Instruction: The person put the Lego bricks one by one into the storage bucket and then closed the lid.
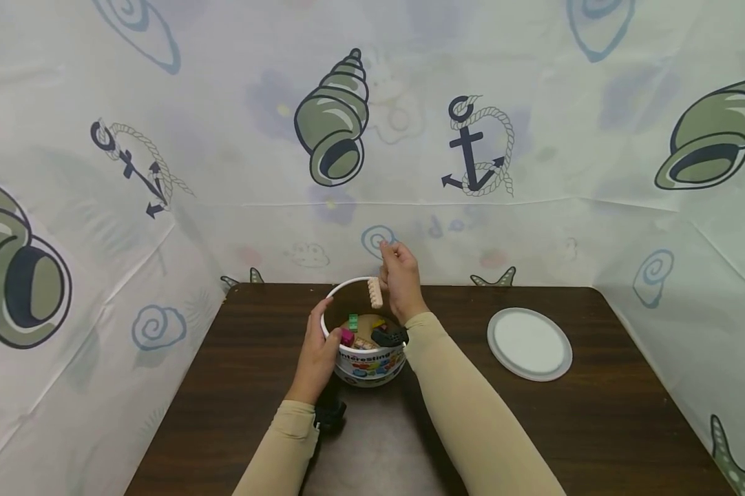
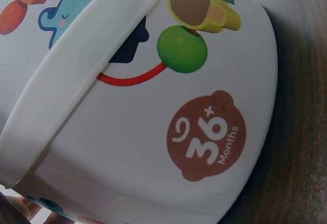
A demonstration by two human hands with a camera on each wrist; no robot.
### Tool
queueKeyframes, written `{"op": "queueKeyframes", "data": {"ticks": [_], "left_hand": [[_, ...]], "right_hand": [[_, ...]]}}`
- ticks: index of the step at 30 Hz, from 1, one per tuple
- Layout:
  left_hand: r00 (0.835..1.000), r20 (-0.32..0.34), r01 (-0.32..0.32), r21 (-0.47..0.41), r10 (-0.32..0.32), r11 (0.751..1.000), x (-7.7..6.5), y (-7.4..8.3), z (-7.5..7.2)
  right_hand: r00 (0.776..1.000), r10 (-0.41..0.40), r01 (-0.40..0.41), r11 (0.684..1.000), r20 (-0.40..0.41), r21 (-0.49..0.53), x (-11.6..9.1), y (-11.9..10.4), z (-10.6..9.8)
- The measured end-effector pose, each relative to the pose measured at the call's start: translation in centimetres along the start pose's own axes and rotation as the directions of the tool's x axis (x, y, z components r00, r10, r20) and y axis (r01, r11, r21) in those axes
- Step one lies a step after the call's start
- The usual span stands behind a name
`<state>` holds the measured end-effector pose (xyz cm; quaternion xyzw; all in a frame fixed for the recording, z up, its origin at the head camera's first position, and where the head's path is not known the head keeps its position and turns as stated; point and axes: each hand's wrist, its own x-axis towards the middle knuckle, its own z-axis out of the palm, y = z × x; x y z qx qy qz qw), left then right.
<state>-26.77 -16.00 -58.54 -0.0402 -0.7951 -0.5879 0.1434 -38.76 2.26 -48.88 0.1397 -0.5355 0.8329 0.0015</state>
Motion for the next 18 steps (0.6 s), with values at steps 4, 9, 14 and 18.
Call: {"op": "queueKeyframes", "data": {"ticks": [4, 9, 14, 18], "left_hand": [[1.0, 0.009, -0.007, -0.005, 0.007, 1.0, 0.12, 0.05, -0.05], [1.0, 0.005, -0.005, -0.006, 0.005, 1.0, 0.05, 0.13, -0.1], [1.0, -0.004, -0.01, 0.01, 0.01, 1.0, -0.01, 0.11, -0.12], [1.0, -0.002, -0.012, 0.016, 0.012, 1.0, -0.04, 0.11, -0.16]], "right_hand": [[1.0, 0.003, -0.004, 0.998, 0.023, 0.06, 0.04, -0.04, 0.03], [1.0, 0.008, -0.009, 0.999, 0.028, 0.053, 0.01, -0.09, 0.04], [1.0, 0.011, -0.013, 0.998, 0.029, 0.056, -0.09, -0.08, 0.05], [0.999, 0.008, -0.012, 0.996, 0.035, 0.089, -0.11, -0.04, 0.05]]}}
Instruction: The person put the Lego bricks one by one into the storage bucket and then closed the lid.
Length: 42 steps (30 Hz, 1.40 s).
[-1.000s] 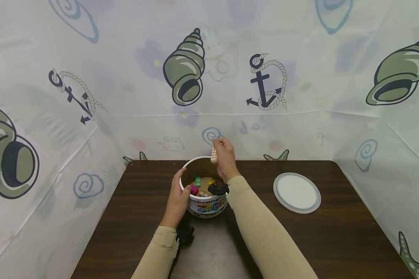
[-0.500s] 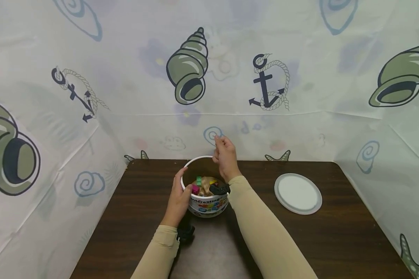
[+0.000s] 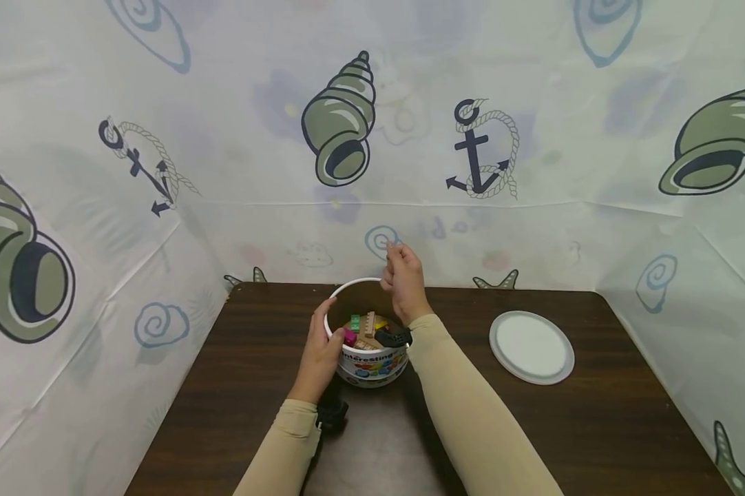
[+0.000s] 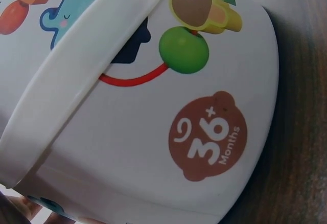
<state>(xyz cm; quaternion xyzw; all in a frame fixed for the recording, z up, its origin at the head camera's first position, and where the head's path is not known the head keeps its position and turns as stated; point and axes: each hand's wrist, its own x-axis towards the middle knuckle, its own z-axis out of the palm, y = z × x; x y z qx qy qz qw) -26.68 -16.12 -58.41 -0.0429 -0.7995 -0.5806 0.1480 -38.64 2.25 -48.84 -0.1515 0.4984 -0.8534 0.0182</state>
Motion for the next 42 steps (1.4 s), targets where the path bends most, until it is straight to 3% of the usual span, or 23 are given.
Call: {"op": "queueKeyframes", "data": {"ticks": [5, 8, 11, 14, 19, 22, 26, 31, 35, 39, 42], "left_hand": [[1.0, -0.021, 0.006, -0.003, -0.006, 1.0, 0.1, 0.1, -0.3], [1.0, -0.019, 0.022, 0.012, -0.022, 1.0, -0.1, 0.3, -0.2], [0.999, -0.014, 0.031, 0.026, -0.03, 0.999, -0.2, 0.4, 0.0], [0.999, -0.022, 0.024, 0.023, -0.024, 0.999, -0.4, 0.6, 0.2], [0.999, -0.031, 0.015, 0.012, -0.015, 1.0, -0.5, 0.8, 0.1], [0.999, -0.03, 0.021, 0.012, -0.021, 1.0, -0.5, 0.6, 0.0], [0.999, -0.025, 0.029, 0.011, -0.028, 1.0, -0.4, 0.4, 0.2], [0.999, -0.02, 0.043, -0.01, -0.043, 0.999, -0.4, 0.5, 0.4], [0.998, -0.022, 0.051, -0.009, -0.051, 0.999, -0.6, 0.5, 0.5], [0.999, -0.02, 0.028, -0.003, -0.028, 1.0, -0.6, 0.3, 0.4], [1.0, -0.027, 0.014, 0.002, -0.014, 1.0, -0.4, 0.3, 0.4]], "right_hand": [[0.998, -0.059, 0.057, 0.994, 0.02, 0.092, 0.0, -0.1, 0.2], [0.984, -0.161, 0.171, 0.969, -0.073, 0.178, -0.5, -0.4, -0.3], [0.951, -0.255, 0.291, 0.932, -0.178, 0.218, -1.0, -0.9, -1.0], [0.945, -0.276, 0.31, 0.928, -0.178, 0.207, -1.8, -1.3, -2.1], [0.989, -0.138, 0.142, 0.987, -0.056, 0.077, -3.3, -1.3, -4.7], [0.998, -0.023, 0.02, 0.998, -0.051, -0.055, -4.4, -0.8, -6.8], [0.988, 0.082, -0.099, 0.986, -0.128, -0.136, -5.9, 0.0, -10.2], [0.962, 0.176, -0.205, 0.97, -0.21, -0.127, -7.4, 1.0, -13.9], [0.938, 0.267, -0.301, 0.944, -0.221, -0.137, -8.3, 2.6, -16.3], [0.924, 0.317, -0.364, 0.901, -0.216, -0.236, -8.2, 4.2, -17.4], [0.926, 0.31, -0.368, 0.869, -0.215, -0.33, -8.0, 4.5, -17.4]]}}
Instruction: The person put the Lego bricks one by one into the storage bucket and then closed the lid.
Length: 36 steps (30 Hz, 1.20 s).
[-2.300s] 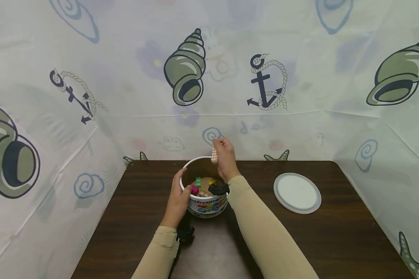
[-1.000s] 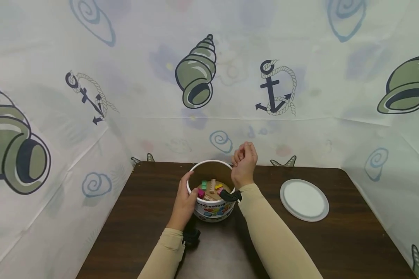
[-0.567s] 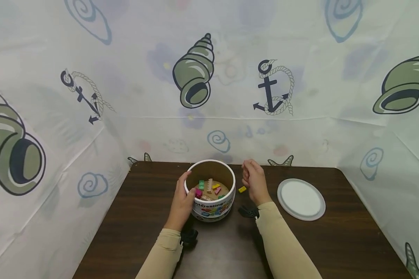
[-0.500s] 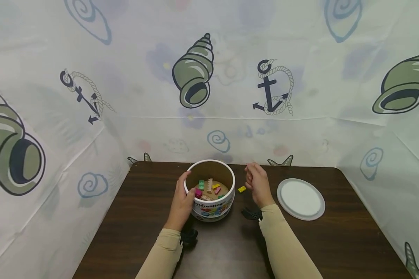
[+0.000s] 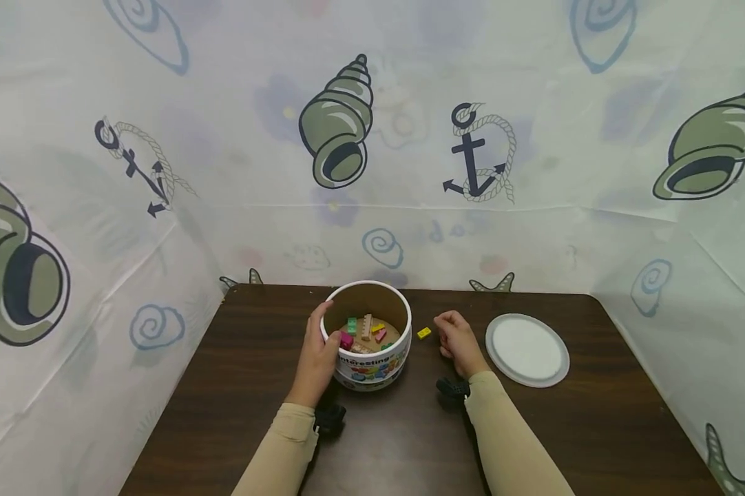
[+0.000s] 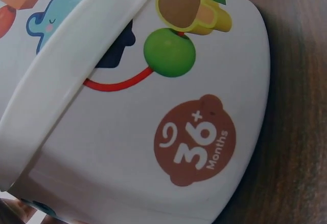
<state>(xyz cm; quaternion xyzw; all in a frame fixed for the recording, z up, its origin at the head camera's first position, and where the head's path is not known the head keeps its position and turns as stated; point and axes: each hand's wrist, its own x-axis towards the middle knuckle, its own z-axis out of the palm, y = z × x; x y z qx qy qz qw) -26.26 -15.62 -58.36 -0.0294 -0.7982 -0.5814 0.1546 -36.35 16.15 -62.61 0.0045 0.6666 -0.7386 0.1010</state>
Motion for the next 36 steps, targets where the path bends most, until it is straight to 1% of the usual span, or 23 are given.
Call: {"op": "queueKeyframes", "data": {"ticks": [4, 9, 11, 16, 20, 23, 26, 31, 34, 36], "left_hand": [[1.0, 0.001, 0.011, 0.007, -0.011, 1.0, 0.1, 0.1, -0.1], [1.0, 0.009, 0.022, 0.007, -0.022, 1.0, 0.2, 0.3, -0.2], [0.999, 0.004, 0.036, 0.009, -0.036, 0.999, 0.2, 0.4, -0.1], [0.999, 0.007, 0.05, 0.016, -0.05, 0.999, 0.0, 0.5, -0.1], [0.999, 0.009, 0.038, 0.016, -0.038, 0.999, 0.0, 0.3, 0.0], [0.999, 0.007, 0.04, 0.011, -0.04, 0.999, 0.1, 0.1, 0.0], [0.999, 0.011, 0.048, 0.005, -0.048, 0.999, 0.1, 0.1, 0.0], [0.999, 0.008, 0.049, 0.006, -0.049, 0.999, 0.0, 0.2, 0.0], [0.999, 0.004, 0.049, 0.005, -0.049, 0.999, 0.1, 0.4, 0.0], [0.999, 0.004, 0.049, 0.004, -0.049, 0.999, 0.1, 0.4, 0.0]], "right_hand": [[1.0, 0.018, -0.018, 0.996, 0.003, -0.09, 0.2, -0.2, 0.0], [0.999, 0.047, -0.044, 0.986, 0.011, -0.158, 0.6, -0.6, -0.1], [0.998, 0.057, -0.053, 0.982, 0.017, -0.183, 0.6, -0.7, -0.1], [0.996, 0.084, -0.072, 0.962, 0.036, -0.265, 0.6, -0.8, 0.1], [0.995, 0.09, -0.067, 0.94, 0.052, -0.335, 0.4, -1.0, 0.3], [0.994, 0.091, -0.065, 0.928, 0.054, -0.367, 0.4, -1.1, 0.5], [0.993, 0.1, -0.071, 0.925, 0.058, -0.374, 0.4, -1.2, 0.6], [0.99, 0.116, -0.082, 0.93, 0.076, -0.357, 0.5, -1.2, 0.7], [0.99, 0.111, -0.072, 0.928, 0.087, -0.365, 0.6, -1.2, 0.5], [0.99, 0.101, -0.06, 0.933, 0.099, -0.356, 0.8, -1.0, 0.3]]}}
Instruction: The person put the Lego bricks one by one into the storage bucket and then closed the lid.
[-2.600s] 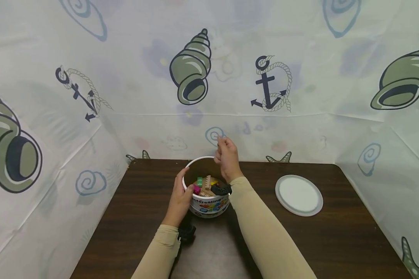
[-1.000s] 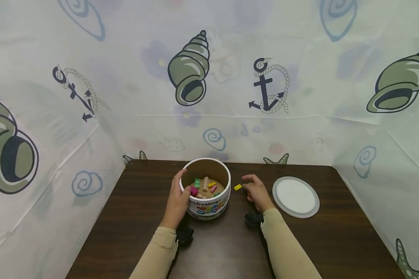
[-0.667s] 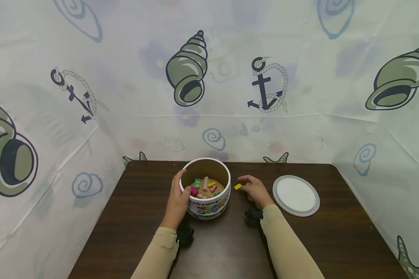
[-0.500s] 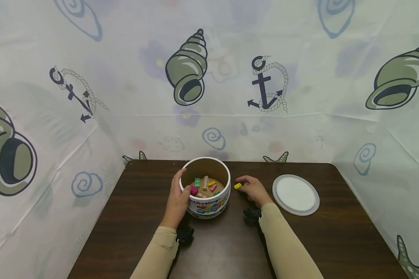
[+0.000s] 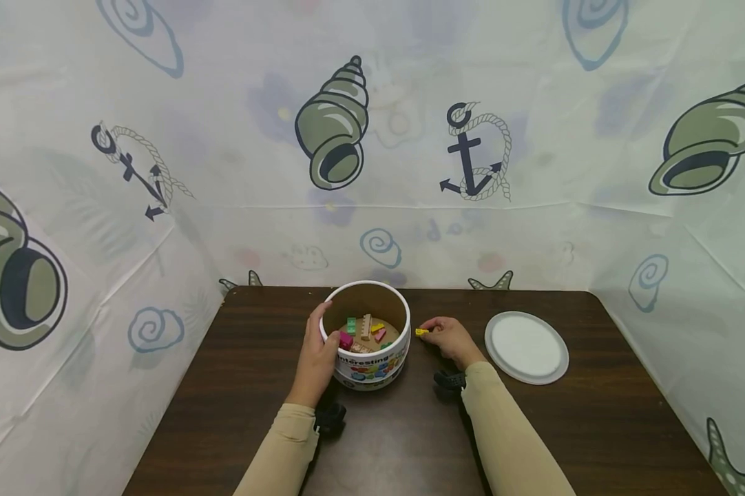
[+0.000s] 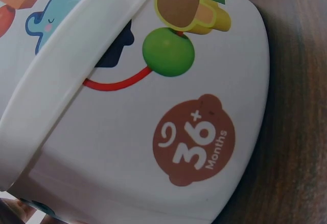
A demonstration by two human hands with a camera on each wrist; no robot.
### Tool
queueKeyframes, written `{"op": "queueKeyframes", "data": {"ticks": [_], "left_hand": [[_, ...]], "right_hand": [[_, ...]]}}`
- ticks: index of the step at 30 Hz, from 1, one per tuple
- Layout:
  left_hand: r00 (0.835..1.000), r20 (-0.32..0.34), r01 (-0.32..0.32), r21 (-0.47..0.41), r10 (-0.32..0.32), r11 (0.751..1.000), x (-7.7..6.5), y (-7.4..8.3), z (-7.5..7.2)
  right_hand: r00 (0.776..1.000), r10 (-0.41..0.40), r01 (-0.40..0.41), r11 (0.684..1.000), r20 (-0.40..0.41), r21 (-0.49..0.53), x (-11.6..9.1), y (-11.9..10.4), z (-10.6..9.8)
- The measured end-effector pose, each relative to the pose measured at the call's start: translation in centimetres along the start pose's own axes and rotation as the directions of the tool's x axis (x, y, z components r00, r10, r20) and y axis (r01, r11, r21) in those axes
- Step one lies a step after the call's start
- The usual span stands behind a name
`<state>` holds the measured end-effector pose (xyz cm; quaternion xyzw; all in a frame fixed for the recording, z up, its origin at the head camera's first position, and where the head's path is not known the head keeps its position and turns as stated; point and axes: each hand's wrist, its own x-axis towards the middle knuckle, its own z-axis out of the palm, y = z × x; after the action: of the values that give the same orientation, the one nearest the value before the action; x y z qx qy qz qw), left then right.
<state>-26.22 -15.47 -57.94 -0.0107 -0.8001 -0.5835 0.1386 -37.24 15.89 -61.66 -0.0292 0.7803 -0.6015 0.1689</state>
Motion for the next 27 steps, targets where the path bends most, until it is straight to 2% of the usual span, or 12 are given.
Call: {"op": "queueKeyframes", "data": {"ticks": [2, 5, 9, 15, 19, 24, 27], "left_hand": [[1.0, -0.001, -0.002, -0.002, 0.002, 1.0, 0.0, 0.0, 0.0], [1.0, -0.002, 0.0, -0.007, 0.0, 1.0, -0.1, 0.0, 0.1], [1.0, 0.002, -0.006, -0.011, 0.006, 1.0, 0.0, -0.1, 0.1], [1.0, 0.008, -0.007, -0.015, 0.007, 1.0, 0.0, -0.1, 0.0], [1.0, 0.008, -0.006, -0.016, 0.006, 1.0, 0.0, -0.3, 0.0], [1.0, 0.014, -0.009, -0.025, 0.01, 1.0, 0.0, -0.4, 0.0], [1.0, 0.013, -0.011, -0.024, 0.011, 1.0, -0.1, -0.4, -0.1]], "right_hand": [[1.0, -0.011, 0.011, 0.999, 0.005, 0.037, 0.0, 0.4, -0.4], [0.999, -0.034, 0.032, 0.987, 0.008, 0.156, -0.1, 1.1, -1.2], [0.996, -0.083, 0.071, 0.948, 0.025, 0.311, -0.5, 1.9, -1.9], [0.986, -0.166, 0.139, 0.887, 0.023, 0.44, -0.8, 2.4, -2.2], [0.98, -0.2, 0.162, 0.832, 0.014, 0.53, -1.2, 2.3, -2.5], [0.975, -0.224, 0.166, 0.733, 0.003, 0.659, -1.5, 2.5, -2.5], [0.969, -0.246, 0.18, 0.705, 0.0, 0.686, -1.9, 2.2, -2.4]]}}
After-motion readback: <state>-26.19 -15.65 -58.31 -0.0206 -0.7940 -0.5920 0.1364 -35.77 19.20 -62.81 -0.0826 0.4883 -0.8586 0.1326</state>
